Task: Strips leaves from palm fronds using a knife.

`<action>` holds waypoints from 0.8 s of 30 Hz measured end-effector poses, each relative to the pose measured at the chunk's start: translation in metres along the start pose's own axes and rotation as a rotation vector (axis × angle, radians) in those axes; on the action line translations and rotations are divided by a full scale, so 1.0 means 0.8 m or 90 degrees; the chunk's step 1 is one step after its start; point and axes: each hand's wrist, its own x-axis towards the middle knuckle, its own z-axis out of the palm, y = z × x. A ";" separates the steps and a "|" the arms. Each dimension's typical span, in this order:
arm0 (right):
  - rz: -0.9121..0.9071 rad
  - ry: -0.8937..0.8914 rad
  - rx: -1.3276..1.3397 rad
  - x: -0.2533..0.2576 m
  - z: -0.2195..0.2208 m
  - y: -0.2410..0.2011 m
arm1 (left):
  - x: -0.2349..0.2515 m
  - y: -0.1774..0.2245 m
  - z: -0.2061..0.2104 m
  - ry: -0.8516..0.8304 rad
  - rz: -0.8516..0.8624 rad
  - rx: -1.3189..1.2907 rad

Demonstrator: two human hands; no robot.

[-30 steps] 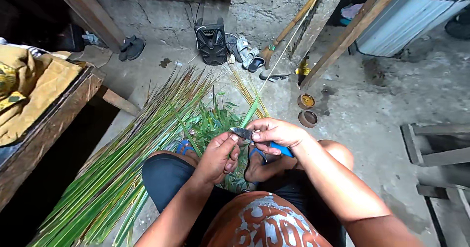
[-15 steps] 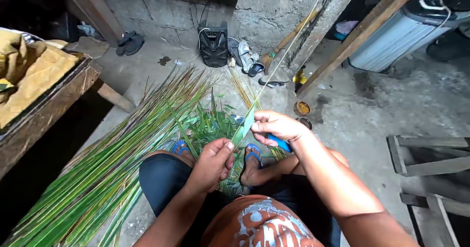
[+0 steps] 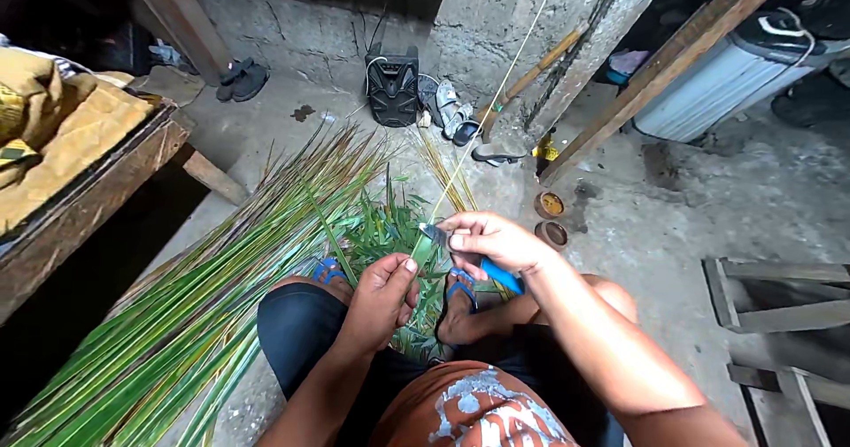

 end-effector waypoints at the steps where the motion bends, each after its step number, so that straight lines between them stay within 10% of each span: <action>1: -0.011 0.015 0.021 0.001 0.004 0.004 | 0.001 0.002 0.001 -0.011 -0.022 -0.021; 12: -0.150 0.251 -0.084 0.012 -0.023 -0.055 | -0.008 0.006 -0.001 -0.091 -0.074 -0.170; 24: -0.156 0.255 -0.006 0.003 -0.020 -0.055 | -0.010 0.001 -0.012 -0.252 -0.150 -0.359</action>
